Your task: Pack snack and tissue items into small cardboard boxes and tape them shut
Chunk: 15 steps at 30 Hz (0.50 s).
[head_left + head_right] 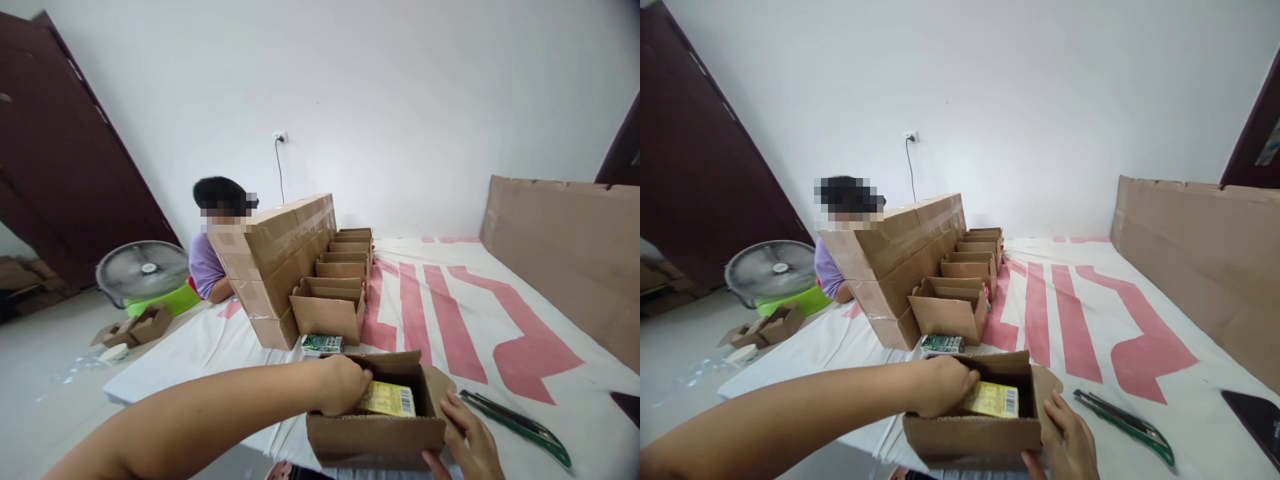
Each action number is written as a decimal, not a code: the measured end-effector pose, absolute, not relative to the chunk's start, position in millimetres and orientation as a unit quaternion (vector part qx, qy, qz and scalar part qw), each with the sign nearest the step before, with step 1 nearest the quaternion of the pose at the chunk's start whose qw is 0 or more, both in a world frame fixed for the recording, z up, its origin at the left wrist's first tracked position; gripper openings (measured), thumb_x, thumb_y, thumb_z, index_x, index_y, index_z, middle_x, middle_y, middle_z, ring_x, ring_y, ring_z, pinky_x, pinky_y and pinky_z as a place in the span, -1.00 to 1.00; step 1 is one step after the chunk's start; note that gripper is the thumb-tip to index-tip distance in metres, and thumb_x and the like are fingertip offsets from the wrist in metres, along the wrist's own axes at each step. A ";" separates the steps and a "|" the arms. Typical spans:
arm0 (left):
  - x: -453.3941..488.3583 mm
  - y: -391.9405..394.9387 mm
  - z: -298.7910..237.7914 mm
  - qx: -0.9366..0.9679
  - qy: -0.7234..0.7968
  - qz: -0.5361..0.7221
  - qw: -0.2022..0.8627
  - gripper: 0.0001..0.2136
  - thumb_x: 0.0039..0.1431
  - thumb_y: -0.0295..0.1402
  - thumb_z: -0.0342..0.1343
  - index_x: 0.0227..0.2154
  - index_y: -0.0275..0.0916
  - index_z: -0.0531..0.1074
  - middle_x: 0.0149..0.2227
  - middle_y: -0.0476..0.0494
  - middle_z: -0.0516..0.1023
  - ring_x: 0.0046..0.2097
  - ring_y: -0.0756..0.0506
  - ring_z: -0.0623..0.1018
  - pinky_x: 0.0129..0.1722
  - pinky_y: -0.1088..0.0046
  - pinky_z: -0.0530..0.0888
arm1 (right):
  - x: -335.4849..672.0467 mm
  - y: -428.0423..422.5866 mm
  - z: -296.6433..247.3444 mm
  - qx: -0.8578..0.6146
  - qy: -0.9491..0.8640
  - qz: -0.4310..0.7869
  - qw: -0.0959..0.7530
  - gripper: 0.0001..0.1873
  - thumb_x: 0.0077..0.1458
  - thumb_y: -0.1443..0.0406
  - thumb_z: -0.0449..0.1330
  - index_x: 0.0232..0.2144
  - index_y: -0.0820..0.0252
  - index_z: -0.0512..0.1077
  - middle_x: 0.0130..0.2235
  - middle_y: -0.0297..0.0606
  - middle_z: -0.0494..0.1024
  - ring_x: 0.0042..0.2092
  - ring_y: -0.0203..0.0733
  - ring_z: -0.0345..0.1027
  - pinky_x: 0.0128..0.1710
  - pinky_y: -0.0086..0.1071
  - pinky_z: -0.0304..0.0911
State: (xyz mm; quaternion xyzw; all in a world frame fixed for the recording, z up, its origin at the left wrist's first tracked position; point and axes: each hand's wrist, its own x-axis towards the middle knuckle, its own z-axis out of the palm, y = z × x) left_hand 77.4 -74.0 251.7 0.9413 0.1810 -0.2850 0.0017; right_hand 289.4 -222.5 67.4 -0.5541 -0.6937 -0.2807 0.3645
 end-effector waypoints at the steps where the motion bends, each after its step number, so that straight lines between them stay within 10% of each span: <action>1: 77.3 -74.3 259.6 0.942 0.191 -0.276 0.000 -0.38 -0.11 -0.49 0.19 0.11 -0.49 0.36 -0.20 -0.58 0.65 -0.24 -0.47 0.66 -0.39 0.15 0.53 | 290.5 -222.0 65.9 -0.553 -0.695 -0.285 0.361 -0.56 0.09 0.18 0.27 0.00 0.22 0.41 0.04 0.06 0.45 0.06 0.19 0.44 -0.08 -0.09 0.43; 5: 73.3 -78.4 299.6 0.948 0.244 -0.206 0.013 -0.50 0.02 -0.18 0.17 0.01 -0.35 0.41 -0.15 -0.48 0.64 -0.20 -0.44 0.65 -0.34 0.17 0.53 | 292.5 -219.5 61.1 -0.538 -0.696 -0.306 0.364 -0.54 0.07 0.20 0.28 0.02 0.22 0.39 0.01 0.00 0.50 0.04 0.15 0.46 -0.08 -0.13 0.43; 15: 48.9 -45.1 356.6 0.936 0.262 0.080 0.222 -0.52 0.02 -0.22 0.27 0.02 -0.17 0.36 -0.08 -0.13 0.57 -0.10 -0.18 0.57 -0.15 0.35 0.46 | 293.2 -215.7 61.2 -0.553 -0.677 -0.271 0.403 -0.55 0.13 0.09 0.24 0.04 0.10 0.38 -0.01 -0.14 0.57 0.01 0.06 0.50 -0.06 -0.18 0.41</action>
